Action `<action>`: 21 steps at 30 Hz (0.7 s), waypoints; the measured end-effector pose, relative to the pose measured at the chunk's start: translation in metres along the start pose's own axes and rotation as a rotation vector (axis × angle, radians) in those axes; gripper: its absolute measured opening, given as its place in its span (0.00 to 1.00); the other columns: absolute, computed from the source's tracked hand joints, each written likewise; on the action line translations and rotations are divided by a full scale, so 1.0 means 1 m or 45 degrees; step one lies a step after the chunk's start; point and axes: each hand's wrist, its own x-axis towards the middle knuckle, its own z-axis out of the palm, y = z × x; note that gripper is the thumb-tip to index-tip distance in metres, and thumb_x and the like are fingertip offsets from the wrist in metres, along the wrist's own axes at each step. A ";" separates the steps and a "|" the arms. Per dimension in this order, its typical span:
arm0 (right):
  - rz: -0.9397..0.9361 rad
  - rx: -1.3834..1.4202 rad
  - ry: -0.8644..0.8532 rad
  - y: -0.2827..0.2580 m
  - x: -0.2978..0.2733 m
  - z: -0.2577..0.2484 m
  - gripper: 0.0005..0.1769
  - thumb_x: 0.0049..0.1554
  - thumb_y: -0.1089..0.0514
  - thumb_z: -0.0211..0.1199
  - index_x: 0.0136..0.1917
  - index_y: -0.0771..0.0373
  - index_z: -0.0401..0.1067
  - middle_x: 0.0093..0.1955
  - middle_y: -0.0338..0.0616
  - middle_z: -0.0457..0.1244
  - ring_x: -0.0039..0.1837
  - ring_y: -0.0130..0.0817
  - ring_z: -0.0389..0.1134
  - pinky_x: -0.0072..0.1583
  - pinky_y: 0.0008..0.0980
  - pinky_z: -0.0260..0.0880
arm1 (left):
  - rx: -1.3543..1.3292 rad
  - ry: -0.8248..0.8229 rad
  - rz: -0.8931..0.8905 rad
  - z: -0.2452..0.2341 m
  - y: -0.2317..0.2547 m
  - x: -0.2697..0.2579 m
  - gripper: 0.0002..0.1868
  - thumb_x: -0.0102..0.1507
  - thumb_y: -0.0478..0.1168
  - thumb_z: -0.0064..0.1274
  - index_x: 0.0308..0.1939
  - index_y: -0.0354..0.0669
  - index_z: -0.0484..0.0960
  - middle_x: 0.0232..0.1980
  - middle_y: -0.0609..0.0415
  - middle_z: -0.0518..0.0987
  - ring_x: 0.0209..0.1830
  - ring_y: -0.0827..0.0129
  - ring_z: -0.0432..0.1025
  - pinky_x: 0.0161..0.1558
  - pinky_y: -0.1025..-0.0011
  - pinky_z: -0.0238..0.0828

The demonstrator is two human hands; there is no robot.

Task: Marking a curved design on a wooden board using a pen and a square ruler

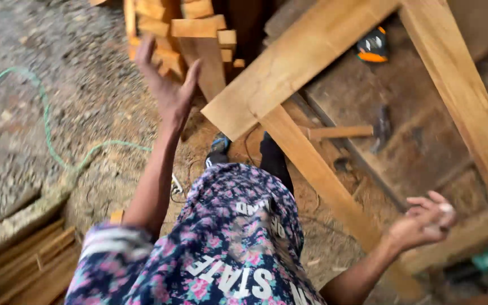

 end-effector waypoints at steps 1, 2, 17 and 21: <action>-0.001 0.014 -0.023 0.010 0.013 0.021 0.31 0.76 0.38 0.46 0.58 0.69 0.72 0.39 0.50 0.69 0.32 0.25 0.53 0.38 0.26 0.51 | 0.023 0.014 -0.002 0.000 -0.004 0.008 0.49 0.67 0.61 0.74 0.79 0.54 0.57 0.76 0.53 0.62 0.76 0.61 0.63 0.67 0.58 0.78; -0.214 0.064 -0.164 0.021 0.029 0.042 0.21 0.78 0.51 0.50 0.54 0.70 0.74 0.41 0.51 0.69 0.40 0.35 0.62 0.50 0.37 0.62 | 0.205 -0.158 -0.072 0.004 -0.004 0.016 0.58 0.66 0.65 0.79 0.83 0.53 0.51 0.83 0.53 0.55 0.84 0.59 0.50 0.80 0.50 0.58; -0.521 0.160 -0.576 0.027 0.328 0.291 0.06 0.61 0.59 0.69 0.52 0.58 0.78 0.48 0.40 0.71 0.50 0.36 0.71 0.54 0.38 0.70 | 0.415 -0.322 0.150 0.065 0.086 -0.061 0.28 0.72 0.43 0.64 0.70 0.35 0.69 0.74 0.36 0.63 0.75 0.44 0.62 0.76 0.41 0.64; -1.010 0.019 -0.879 0.043 0.387 0.377 0.23 0.52 0.69 0.63 0.60 0.60 0.81 0.58 0.58 0.70 0.61 0.58 0.69 0.64 0.48 0.64 | 0.561 -0.176 -0.655 0.073 0.059 -0.167 0.30 0.72 0.50 0.53 0.69 0.28 0.69 0.71 0.34 0.66 0.72 0.45 0.61 0.72 0.50 0.55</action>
